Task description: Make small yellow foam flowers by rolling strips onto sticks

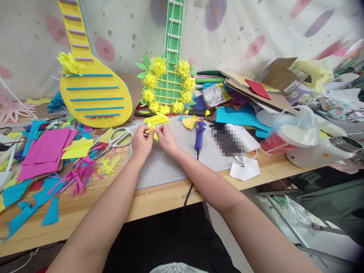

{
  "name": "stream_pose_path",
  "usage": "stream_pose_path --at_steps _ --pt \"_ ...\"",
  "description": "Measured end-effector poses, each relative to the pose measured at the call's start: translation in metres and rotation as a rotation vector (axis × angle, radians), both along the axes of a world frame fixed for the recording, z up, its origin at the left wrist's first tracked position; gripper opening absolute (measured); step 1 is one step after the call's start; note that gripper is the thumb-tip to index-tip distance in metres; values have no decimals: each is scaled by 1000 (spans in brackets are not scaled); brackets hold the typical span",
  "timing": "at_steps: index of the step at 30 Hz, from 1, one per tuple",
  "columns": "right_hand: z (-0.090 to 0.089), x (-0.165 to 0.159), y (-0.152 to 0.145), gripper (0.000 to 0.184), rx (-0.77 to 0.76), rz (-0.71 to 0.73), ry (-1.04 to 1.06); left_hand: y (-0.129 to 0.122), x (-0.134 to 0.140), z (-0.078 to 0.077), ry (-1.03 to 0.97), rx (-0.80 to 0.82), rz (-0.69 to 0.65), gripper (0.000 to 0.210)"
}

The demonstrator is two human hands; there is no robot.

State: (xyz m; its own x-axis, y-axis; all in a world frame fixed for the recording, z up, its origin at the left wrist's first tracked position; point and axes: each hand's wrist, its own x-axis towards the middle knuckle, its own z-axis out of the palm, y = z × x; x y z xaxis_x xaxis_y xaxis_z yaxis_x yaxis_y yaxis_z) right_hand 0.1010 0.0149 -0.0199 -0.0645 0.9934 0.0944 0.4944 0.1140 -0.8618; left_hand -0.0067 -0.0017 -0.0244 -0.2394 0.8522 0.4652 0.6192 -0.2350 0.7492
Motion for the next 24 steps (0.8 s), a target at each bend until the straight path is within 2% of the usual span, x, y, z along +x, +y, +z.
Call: stream_pose_path --at_steps 10,20,22,24 --pt "5 2 -8 21 93 25 -256 -2 3 -1 -10 -18 -9 8" --pt "1 3 -7 15 141 40 -224 -3 -2 5 74 44 -8 4" --pt "0 4 -5 16 155 38 -206 -1 -3 5 27 27 -36 5" --pt "0 5 -4 17 164 41 -186 3 -7 3 -104 -14 -74 12"
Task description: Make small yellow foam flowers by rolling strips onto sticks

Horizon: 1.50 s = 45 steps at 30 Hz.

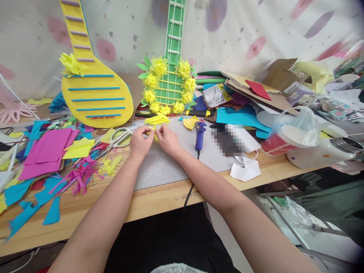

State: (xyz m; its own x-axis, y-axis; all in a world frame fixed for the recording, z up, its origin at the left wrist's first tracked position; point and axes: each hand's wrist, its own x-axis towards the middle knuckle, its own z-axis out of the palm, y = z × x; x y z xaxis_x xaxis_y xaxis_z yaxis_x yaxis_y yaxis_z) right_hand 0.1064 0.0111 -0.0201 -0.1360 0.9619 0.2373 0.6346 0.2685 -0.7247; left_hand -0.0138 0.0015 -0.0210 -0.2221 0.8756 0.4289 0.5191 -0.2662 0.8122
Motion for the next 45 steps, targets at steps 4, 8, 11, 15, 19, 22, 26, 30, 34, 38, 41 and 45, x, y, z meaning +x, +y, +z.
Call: stream_pose_path --at_steps 4,8,11,15,19,22,26,30,34,38,41,45 --pt "1 5 3 17 -11 57 58 11 -12 -3 -248 -58 -9 23" --pt "3 13 5 19 -20 140 140 16 -20 -3 -107 -36 -53 18" --pt "4 18 7 21 -17 190 184 13 -20 1 -66 -37 -105 17" --pt "5 23 8 21 -9 235 179 9 -16 5 -32 -19 -107 13" --pt "5 26 8 20 -4 263 125 9 -14 7 -40 -22 -102 13" --pt "5 27 7 20 11 272 104 9 -15 7 -69 -43 -96 12" --pt "6 26 4 23 49 258 47 10 -16 4 -104 -42 -97 11" --pt "7 24 3 22 124 243 -1 12 -16 -1 -124 -50 -83 11" --pt "7 23 5 22 165 232 -47 12 -13 -1 -108 -60 -64 9" --pt "6 24 7 23 168 244 -50 11 -11 0 -117 -53 -62 9" --pt "4 24 8 24 179 277 -24 12 -12 -2 -145 -55 -78 10" --pt "2 24 9 28 211 317 -17 13 -13 -5 -166 -48 -73 10"
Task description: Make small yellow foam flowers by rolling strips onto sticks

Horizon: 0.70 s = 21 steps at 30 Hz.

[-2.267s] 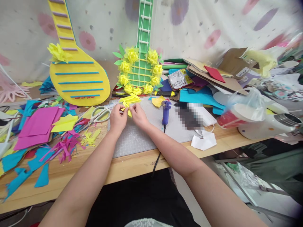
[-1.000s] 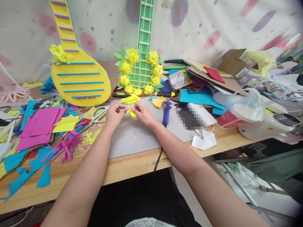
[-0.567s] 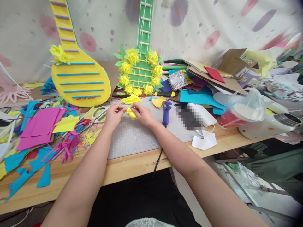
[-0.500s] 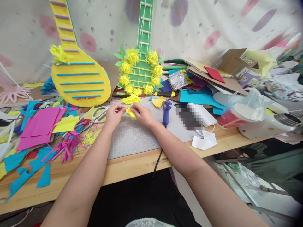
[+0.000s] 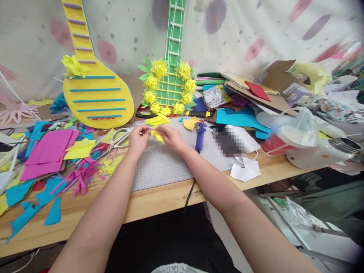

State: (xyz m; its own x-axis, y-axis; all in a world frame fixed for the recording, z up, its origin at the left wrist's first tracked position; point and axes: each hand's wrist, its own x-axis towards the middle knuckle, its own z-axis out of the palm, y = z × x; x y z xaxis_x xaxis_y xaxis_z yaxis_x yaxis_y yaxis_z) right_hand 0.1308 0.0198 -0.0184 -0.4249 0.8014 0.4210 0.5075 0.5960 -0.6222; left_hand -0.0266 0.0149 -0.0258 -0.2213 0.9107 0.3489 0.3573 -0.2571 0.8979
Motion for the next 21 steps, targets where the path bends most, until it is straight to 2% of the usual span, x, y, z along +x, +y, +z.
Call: stream_pose_path --at_steps 8,12,16,18,21 --pt "-2 -4 2 28 58 -53 -14 -2 4 2 -45 -74 42 6" --pt "0 -4 2 28 58 -167 -18 -5 8 3 -78 43 87 19" --pt "0 -4 3 26 29 -256 -57 -11 12 5 109 138 67 23" --pt "-1 -6 3 25 37 -260 -76 -14 14 4 230 138 51 19" --pt "-5 -11 1 24 60 -238 -74 -16 17 1 310 107 97 14"
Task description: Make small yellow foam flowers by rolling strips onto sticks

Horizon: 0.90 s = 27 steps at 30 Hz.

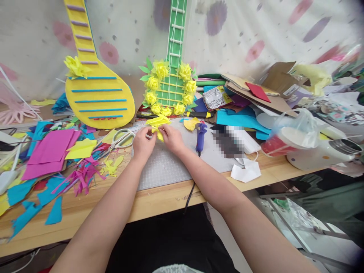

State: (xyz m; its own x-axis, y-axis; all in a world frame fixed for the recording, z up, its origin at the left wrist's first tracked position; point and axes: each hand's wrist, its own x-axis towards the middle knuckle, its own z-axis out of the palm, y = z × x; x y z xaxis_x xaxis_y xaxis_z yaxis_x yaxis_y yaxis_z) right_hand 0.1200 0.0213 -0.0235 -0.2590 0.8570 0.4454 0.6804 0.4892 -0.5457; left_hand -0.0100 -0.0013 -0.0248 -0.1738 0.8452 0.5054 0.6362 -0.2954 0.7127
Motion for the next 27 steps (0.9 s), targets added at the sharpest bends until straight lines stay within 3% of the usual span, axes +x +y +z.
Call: stream_pose_path --at_steps 7,16,27 --pt "-3 -9 -7 24 12 10 20 -3 3 0 75 0 128 13" --pt "-3 -11 -7 24 -14 -27 12 -4 6 -1 -39 -85 185 15" --pt "-3 -10 -9 29 135 -59 -99 -6 8 2 34 -136 237 19"
